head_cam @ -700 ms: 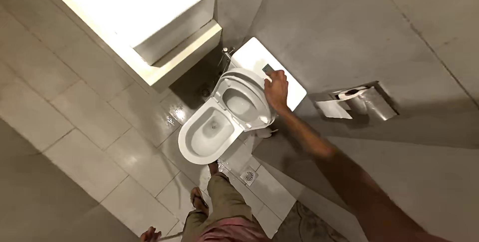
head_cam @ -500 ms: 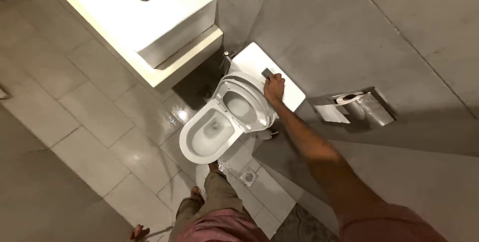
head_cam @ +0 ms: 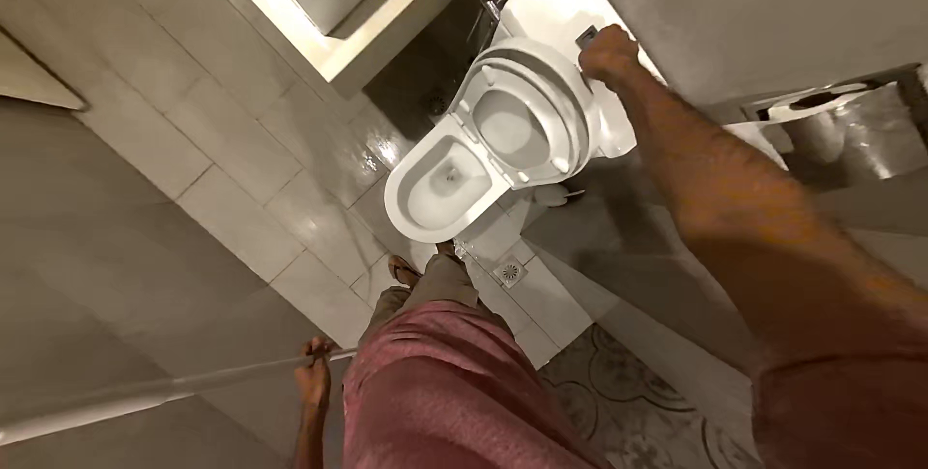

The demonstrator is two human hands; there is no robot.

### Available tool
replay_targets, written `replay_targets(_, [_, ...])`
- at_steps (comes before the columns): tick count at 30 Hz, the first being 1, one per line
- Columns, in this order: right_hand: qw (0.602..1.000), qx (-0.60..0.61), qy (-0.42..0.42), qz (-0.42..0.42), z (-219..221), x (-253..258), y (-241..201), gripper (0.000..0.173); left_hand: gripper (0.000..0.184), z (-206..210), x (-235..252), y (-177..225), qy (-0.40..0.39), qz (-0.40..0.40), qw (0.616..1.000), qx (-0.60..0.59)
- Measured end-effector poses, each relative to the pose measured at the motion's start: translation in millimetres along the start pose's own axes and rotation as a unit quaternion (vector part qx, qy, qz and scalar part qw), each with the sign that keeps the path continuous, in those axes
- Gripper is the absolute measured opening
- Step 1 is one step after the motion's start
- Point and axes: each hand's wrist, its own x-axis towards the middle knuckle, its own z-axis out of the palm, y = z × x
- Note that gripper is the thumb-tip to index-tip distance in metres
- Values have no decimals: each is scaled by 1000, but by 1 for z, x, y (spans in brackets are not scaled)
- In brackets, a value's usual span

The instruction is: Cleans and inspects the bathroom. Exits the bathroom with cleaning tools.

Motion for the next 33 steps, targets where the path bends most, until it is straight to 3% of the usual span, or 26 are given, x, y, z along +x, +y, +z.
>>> replay_targets(15, [1000,10,-1,-1,-5,11,3,40,33,-3,-17,-25,22,-7,999,28])
replay_targets(23, [999,-12,-6,-29,-4,8,5,36,34,3,-22,-21,-48,3,998,34])
replay_targets(33, [1000,-13,-1,-21,-5,6,2,37,28,1,-33,-30,-62,-28,997,48])
